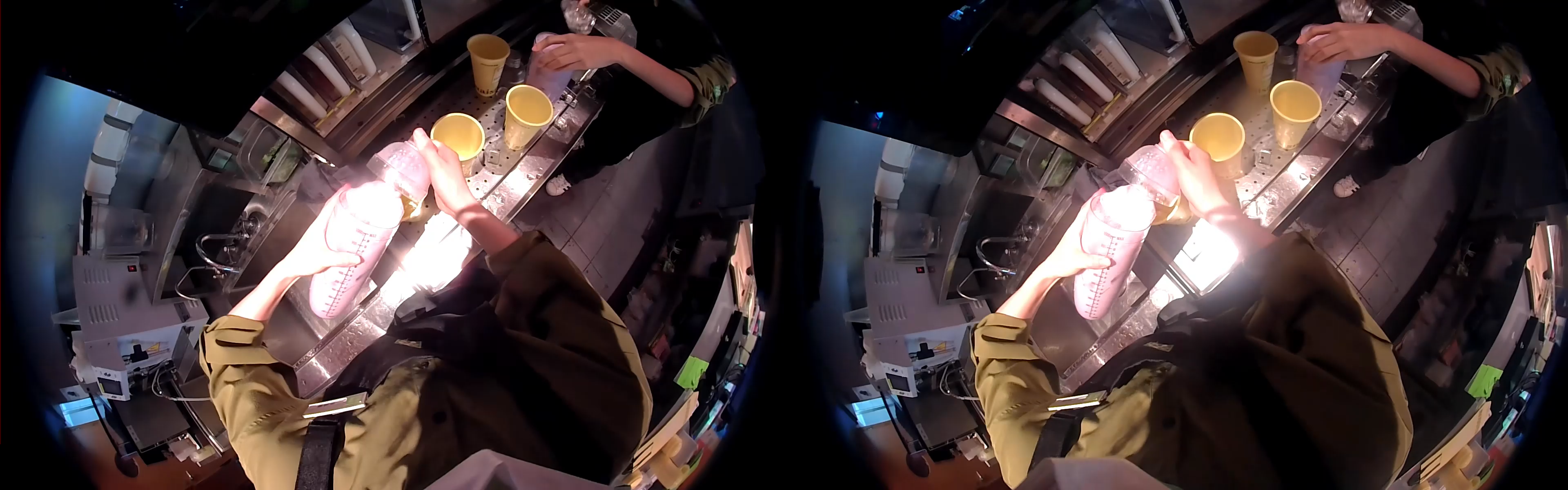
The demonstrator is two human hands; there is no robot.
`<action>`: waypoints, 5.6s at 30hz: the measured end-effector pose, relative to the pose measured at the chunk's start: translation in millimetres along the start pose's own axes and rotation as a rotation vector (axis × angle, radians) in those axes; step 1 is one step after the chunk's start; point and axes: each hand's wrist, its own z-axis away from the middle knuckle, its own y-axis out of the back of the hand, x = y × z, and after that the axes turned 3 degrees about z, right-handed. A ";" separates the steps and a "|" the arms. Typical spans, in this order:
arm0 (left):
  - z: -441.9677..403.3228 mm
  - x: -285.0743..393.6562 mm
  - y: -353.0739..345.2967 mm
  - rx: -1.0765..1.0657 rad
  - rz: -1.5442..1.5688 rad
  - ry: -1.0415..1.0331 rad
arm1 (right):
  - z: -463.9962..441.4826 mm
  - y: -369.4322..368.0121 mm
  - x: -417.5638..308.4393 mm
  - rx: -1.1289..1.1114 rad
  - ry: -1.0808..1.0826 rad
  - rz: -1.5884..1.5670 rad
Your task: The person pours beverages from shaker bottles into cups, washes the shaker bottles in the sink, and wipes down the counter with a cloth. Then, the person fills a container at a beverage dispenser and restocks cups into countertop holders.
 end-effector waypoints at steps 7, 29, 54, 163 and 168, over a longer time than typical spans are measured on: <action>-0.4 4.7 6.3 0.007 -0.071 0.051 | -2.1 3.1 7.3 0.022 0.020 0.089; 14.2 -16.5 -16.0 0.261 -0.010 -0.270 | -5.4 9.8 -45.4 0.058 0.171 0.173; -111.5 29.6 -73.5 0.151 -0.114 0.053 | -81.9 91.2 -59.3 0.008 0.062 0.198; -142.5 71.0 -4.4 -0.199 -0.727 0.012 | -61.9 82.5 -41.7 0.229 0.119 0.042; -148.0 72.0 -2.9 -0.245 -0.752 0.048 | -56.5 77.5 -47.3 0.255 0.135 -0.024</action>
